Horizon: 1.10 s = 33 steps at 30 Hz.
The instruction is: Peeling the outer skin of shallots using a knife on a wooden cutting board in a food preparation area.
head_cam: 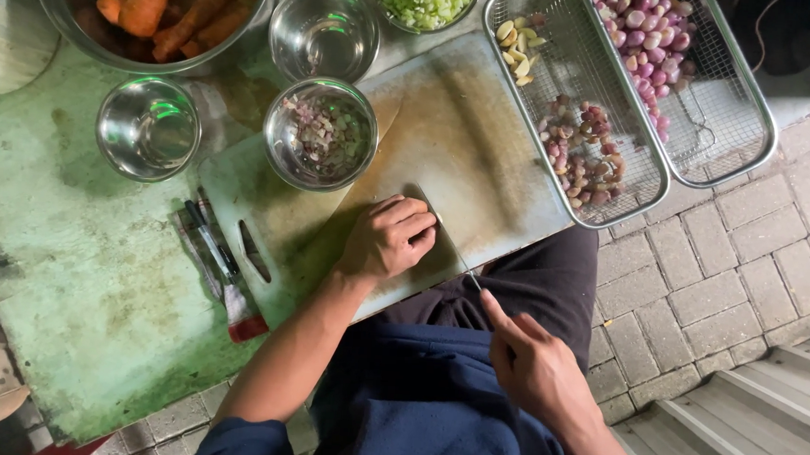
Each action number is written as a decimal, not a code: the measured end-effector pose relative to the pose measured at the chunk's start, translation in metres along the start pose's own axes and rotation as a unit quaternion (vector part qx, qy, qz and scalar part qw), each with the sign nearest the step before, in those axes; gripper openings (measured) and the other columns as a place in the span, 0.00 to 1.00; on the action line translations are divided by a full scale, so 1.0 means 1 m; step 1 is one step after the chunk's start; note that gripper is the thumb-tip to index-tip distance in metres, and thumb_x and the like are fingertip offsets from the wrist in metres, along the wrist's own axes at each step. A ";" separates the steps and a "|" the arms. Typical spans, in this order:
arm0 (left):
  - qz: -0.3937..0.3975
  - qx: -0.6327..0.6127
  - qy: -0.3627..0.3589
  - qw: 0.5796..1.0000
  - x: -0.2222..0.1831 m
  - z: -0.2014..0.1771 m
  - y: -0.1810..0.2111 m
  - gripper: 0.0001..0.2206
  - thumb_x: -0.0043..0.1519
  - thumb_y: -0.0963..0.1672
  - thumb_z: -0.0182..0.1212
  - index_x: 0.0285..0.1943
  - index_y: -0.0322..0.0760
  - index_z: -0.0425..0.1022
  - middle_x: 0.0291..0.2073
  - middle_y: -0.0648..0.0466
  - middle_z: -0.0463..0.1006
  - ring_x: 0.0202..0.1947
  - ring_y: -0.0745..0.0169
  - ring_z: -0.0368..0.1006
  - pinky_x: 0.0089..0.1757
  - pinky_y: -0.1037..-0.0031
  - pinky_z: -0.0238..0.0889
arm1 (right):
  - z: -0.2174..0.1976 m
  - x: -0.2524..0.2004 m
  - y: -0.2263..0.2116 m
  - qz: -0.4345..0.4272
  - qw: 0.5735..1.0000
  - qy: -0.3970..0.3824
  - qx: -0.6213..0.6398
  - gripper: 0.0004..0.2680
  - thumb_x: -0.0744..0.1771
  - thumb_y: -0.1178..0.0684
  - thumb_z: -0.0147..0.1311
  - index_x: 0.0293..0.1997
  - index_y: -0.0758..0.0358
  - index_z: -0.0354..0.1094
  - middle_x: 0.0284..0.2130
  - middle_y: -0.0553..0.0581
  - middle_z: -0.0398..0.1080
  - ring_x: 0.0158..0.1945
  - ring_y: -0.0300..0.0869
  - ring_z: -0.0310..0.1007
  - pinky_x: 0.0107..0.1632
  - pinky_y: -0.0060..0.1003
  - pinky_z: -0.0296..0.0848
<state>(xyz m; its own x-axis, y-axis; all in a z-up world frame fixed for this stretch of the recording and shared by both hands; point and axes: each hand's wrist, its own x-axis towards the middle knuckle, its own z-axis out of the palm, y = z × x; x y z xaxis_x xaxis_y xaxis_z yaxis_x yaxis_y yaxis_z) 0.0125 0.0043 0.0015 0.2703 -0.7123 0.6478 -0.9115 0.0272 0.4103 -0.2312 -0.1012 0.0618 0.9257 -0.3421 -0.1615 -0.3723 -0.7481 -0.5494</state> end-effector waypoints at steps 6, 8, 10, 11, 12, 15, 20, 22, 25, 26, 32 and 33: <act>-0.013 -0.003 -0.001 1.000 -0.003 -0.002 0.003 0.05 0.54 0.34 0.59 0.28 0.33 0.73 0.27 0.51 0.73 0.25 0.60 0.65 0.30 0.74 0.65 | 0.004 -0.005 0.007 -0.030 0.999 0.015 0.026 0.20 0.65 0.60 0.49 0.65 0.56 0.62 0.20 0.50 0.55 0.17 0.42 0.57 0.24 0.40 0.66; -0.017 -0.002 0.002 1.000 -0.003 -0.001 0.002 0.05 0.55 0.34 0.60 0.29 0.33 0.74 0.28 0.51 0.74 0.26 0.61 0.66 0.31 0.74 0.66 | 0.003 -0.019 0.017 -0.031 0.999 0.015 0.026 0.20 0.65 0.59 0.49 0.66 0.56 0.61 0.19 0.50 0.54 0.17 0.41 0.58 0.25 0.39 0.66; -0.015 -0.008 0.001 1.000 -0.004 -0.001 0.003 0.06 0.56 0.34 0.61 0.28 0.33 0.74 0.27 0.51 0.74 0.25 0.61 0.66 0.29 0.74 0.65 | 0.001 -0.040 0.027 0.059 0.997 -0.039 0.033 0.21 0.65 0.56 0.50 0.67 0.44 0.59 0.22 0.49 0.58 0.19 0.42 0.61 0.29 0.38 0.69; -0.016 -0.009 0.002 1.000 -0.004 -0.002 0.003 0.06 0.56 0.34 0.61 0.28 0.33 0.74 0.27 0.51 0.74 0.25 0.61 0.66 0.29 0.74 0.65 | 0.000 -0.044 0.029 0.060 0.997 -0.040 0.032 0.21 0.65 0.56 0.50 0.67 0.44 0.59 0.22 0.49 0.58 0.19 0.42 0.61 0.29 0.38 0.69; -0.016 -0.008 0.004 1.000 -0.004 -0.002 0.003 0.06 0.56 0.34 0.61 0.28 0.34 0.74 0.28 0.51 0.74 0.25 0.61 0.66 0.30 0.74 0.65 | -0.001 -0.049 0.031 0.066 0.997 -0.036 0.034 0.21 0.65 0.55 0.50 0.67 0.43 0.60 0.21 0.49 0.57 0.19 0.42 0.59 0.29 0.37 0.68; -0.008 -0.008 0.004 1.000 -0.002 -0.002 0.003 0.06 0.56 0.34 0.61 0.29 0.34 0.73 0.27 0.52 0.73 0.25 0.61 0.66 0.31 0.73 0.65 | 0.000 -0.057 0.033 0.073 0.996 -0.018 0.049 0.21 0.65 0.55 0.51 0.66 0.42 0.61 0.21 0.48 0.57 0.20 0.39 0.56 0.29 0.33 0.69; -0.002 0.002 0.005 1.000 -0.004 -0.001 0.002 0.07 0.56 0.34 0.60 0.28 0.35 0.72 0.26 0.53 0.72 0.24 0.61 0.65 0.30 0.73 0.64 | 0.002 -0.051 0.028 0.035 0.998 0.011 0.054 0.21 0.65 0.56 0.51 0.67 0.47 0.60 0.21 0.48 0.58 0.19 0.39 0.58 0.31 0.33 0.70; 0.000 -0.005 0.003 1.000 -0.005 0.000 0.001 0.06 0.56 0.34 0.61 0.28 0.33 0.74 0.27 0.52 0.73 0.25 0.61 0.67 0.30 0.73 0.65 | 0.003 -0.050 0.029 0.022 0.999 0.011 0.038 0.21 0.65 0.56 0.50 0.68 0.46 0.59 0.21 0.47 0.57 0.20 0.39 0.58 0.29 0.34 0.71; -0.004 -0.008 -0.002 1.000 -0.007 0.000 0.001 0.06 0.55 0.34 0.61 0.29 0.33 0.74 0.28 0.51 0.74 0.25 0.61 0.67 0.31 0.74 0.66 | -0.001 -0.048 0.025 0.016 0.999 0.011 0.034 0.20 0.65 0.56 0.50 0.66 0.47 0.61 0.20 0.48 0.57 0.19 0.39 0.57 0.28 0.35 0.69; -0.006 -0.008 -0.002 1.000 -0.006 0.000 0.001 0.06 0.55 0.34 0.61 0.29 0.33 0.74 0.28 0.51 0.74 0.25 0.61 0.67 0.31 0.74 0.66 | 0.001 -0.048 0.026 0.015 0.999 0.009 0.034 0.20 0.65 0.56 0.50 0.66 0.47 0.61 0.20 0.48 0.57 0.19 0.39 0.57 0.28 0.35 0.69; -0.006 -0.010 0.001 1.000 -0.004 -0.002 0.001 0.07 0.54 0.33 0.60 0.27 0.33 0.74 0.25 0.51 0.74 0.24 0.61 0.66 0.29 0.75 0.64 | -0.001 -0.039 0.023 0.001 1.000 0.002 0.026 0.21 0.65 0.57 0.50 0.67 0.47 0.59 0.21 0.47 0.56 0.19 0.40 0.55 0.26 0.36 0.69; -0.008 -0.012 0.003 1.000 -0.003 -0.002 0.002 0.07 0.54 0.33 0.60 0.27 0.33 0.73 0.25 0.52 0.73 0.24 0.61 0.65 0.29 0.74 0.63 | -0.001 -0.035 0.020 -0.002 1.000 0.001 0.024 0.21 0.65 0.57 0.50 0.67 0.48 0.59 0.21 0.48 0.56 0.18 0.40 0.56 0.26 0.37 0.68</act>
<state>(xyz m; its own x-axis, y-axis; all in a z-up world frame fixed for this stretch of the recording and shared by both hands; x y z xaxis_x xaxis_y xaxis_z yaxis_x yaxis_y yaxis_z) 0.0108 0.0081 0.0014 0.2869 -0.7088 0.6444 -0.8991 0.0328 0.4365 -0.2709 -0.1046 0.0576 0.9268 -0.3404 -0.1585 -0.3655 -0.7211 -0.5886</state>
